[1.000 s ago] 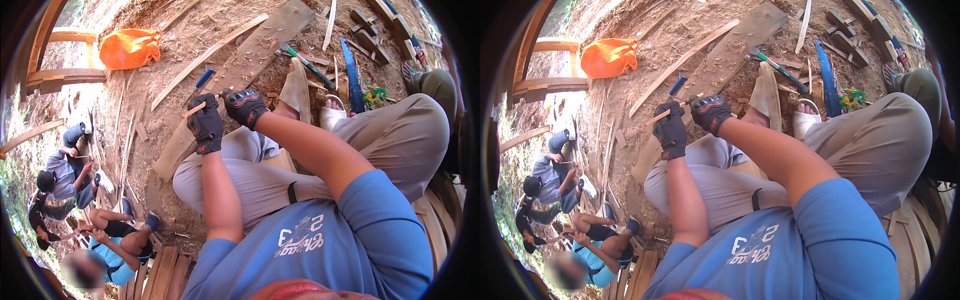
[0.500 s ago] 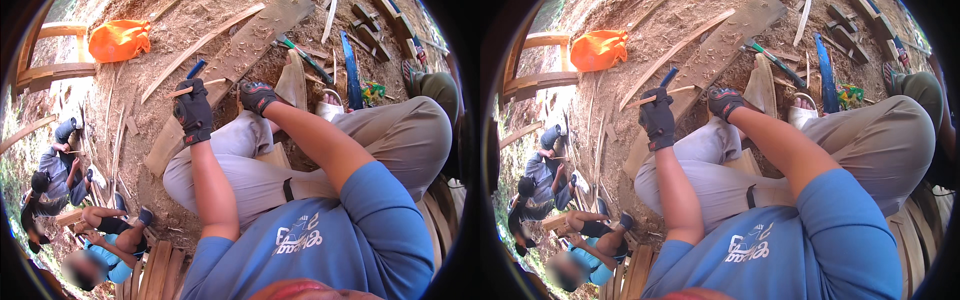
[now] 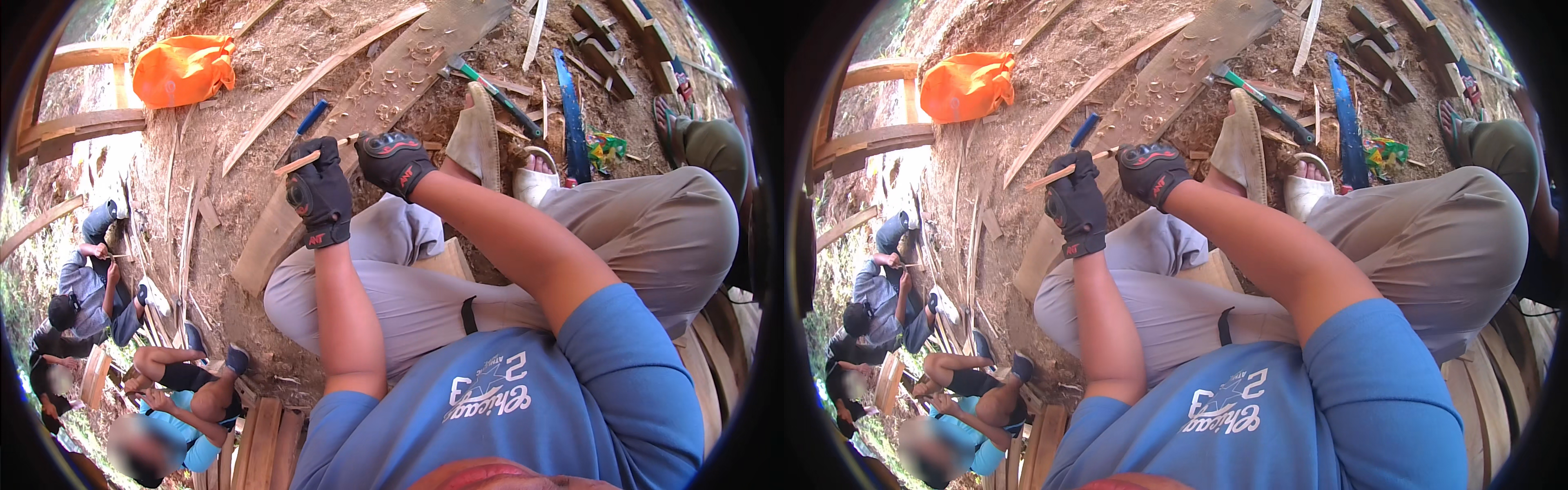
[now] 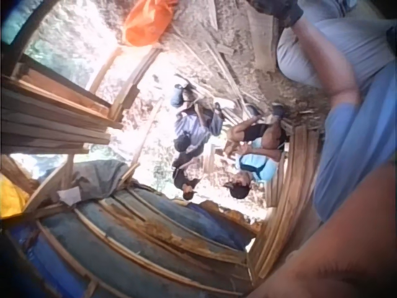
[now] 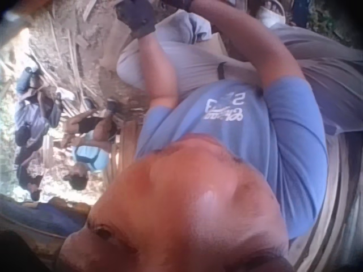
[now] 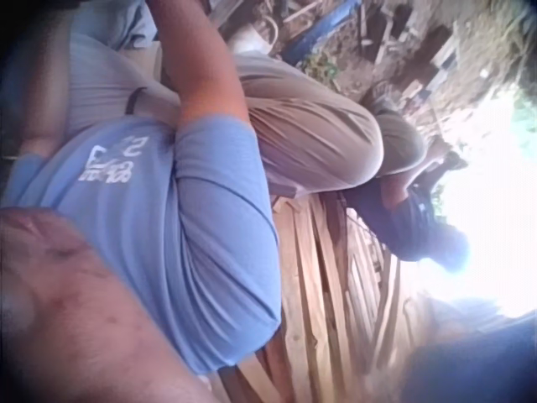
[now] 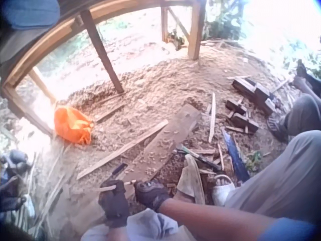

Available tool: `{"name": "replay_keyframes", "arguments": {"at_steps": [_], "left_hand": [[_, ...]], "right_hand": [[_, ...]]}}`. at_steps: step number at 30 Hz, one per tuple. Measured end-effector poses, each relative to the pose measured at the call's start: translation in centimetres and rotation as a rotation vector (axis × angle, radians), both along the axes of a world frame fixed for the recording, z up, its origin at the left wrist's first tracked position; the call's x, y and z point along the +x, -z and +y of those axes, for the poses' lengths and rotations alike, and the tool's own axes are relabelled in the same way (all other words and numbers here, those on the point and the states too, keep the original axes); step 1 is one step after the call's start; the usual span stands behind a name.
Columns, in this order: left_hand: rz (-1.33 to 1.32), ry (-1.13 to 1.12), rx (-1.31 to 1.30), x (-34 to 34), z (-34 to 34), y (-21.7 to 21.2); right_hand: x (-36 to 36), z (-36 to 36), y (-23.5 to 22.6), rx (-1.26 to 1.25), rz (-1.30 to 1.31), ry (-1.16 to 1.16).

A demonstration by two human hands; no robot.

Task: The person sits on the ground and uses a knife to shave and shape a thin, curved piece of wood. They hold the wood with one hand and carefully scrape the surface with the other, removing thin shavings. The person periodically lifts the wood to inspect the edges and continues the shaping process.

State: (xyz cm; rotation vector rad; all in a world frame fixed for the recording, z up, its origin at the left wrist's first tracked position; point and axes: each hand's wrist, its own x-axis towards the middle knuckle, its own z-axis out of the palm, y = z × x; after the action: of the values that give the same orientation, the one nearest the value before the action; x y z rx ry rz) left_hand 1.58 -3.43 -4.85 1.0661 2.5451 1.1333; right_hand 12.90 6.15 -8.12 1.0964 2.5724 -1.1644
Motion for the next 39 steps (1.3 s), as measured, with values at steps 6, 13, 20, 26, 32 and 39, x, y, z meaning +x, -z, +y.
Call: {"name": "replay_keyframes", "arguments": {"at_steps": [6,13,20,26,32,39], "left_hand": [[0.072,0.106,0.024,0.3,0.5,-0.6],[-0.055,-0.026,0.004,-0.3,1.0,-0.5],[0.012,0.031,0.054,-0.7,0.1,0.7],[0.002,0.048,0.058,0.1,0.5,0.6],[0.154,0.099,0.023,0.7,1.6,-0.6],[0.003,-0.056,-0.049,0.1,1.0,-0.7]], "right_hand": [[1.9,1.3,4.7,0.058,-0.074,-0.030],[2.4,1.7,6.4,-0.045,-0.153,-0.044],[-0.1,1.2,0.6,0.006,-0.018,-0.007],[0.2,0.6,2.4,0.013,-0.092,-0.026],[0.9,0.9,6.9,-0.028,-0.165,0.004],[0.4,1.5,3.5,-0.059,-0.124,-0.039]]}}
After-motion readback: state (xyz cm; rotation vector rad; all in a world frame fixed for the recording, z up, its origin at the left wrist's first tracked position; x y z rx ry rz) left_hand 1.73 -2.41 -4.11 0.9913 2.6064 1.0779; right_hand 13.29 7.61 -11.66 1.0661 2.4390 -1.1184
